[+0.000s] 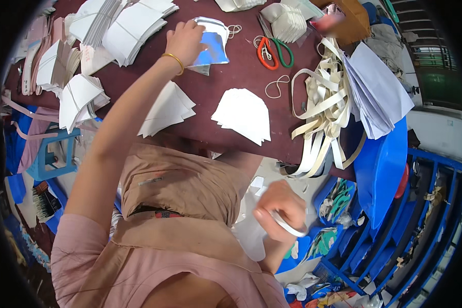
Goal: Assemble shoe components by attaching decorative holographic pieces to shoe liners.
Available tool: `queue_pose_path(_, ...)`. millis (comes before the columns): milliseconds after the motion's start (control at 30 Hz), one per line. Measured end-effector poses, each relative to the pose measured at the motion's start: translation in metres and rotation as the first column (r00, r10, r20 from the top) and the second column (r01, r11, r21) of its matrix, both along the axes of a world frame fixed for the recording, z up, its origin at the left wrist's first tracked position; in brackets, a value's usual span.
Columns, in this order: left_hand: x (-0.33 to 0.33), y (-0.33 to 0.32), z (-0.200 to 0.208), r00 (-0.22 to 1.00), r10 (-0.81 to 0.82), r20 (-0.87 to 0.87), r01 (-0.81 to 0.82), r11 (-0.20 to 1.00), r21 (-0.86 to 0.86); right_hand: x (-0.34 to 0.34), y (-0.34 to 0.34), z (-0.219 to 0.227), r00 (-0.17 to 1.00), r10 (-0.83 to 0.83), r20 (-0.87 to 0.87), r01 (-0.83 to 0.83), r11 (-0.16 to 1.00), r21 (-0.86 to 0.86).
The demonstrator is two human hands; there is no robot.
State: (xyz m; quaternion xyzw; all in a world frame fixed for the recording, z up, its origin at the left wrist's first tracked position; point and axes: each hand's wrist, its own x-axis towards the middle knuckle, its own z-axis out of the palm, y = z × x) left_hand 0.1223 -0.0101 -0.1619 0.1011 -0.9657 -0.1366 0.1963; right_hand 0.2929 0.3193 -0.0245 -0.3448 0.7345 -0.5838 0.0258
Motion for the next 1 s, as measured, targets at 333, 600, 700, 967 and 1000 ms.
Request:
queue_pose_path(333, 0.015, -0.012, 0.026, 0.982, -0.154, -0.109, 0.18, 0.935, 0.304, -0.013, -0.049, -0.03, 0.931, -0.065, 0.359, -0.007, 0.981, 0.196)
queue_pose_path(600, 0.073, 0.042, 0.062, 0.901, -0.308, -0.307, 0.433, 0.698, 0.57, -0.072, -0.108, -0.051, 0.965, -0.242, -0.104, 0.26, 0.936, 0.236)
queue_pose_path(700, 0.031, 0.013, 0.02, 0.885, -0.143, -0.443, 0.31, 0.891, 0.332, -0.08, -0.126, -0.065, 0.975, -0.214, -0.062, 0.222, 0.958, 0.181)
queue_pose_path(967, 0.134, 0.074, 0.078, 0.803, -0.382, -0.457, 0.553, 0.194, 0.81, -0.063, -0.112, -0.051, 0.886, -0.117, 0.448, 0.258, 0.928, -0.268)
queue_pose_path(1000, 0.14, 0.074, 0.081, 0.803, -0.385, -0.456, 0.552, 0.189, 0.812, -0.062, -0.109, -0.044, 0.878, -0.096, 0.469, 0.238, 0.938, -0.253)
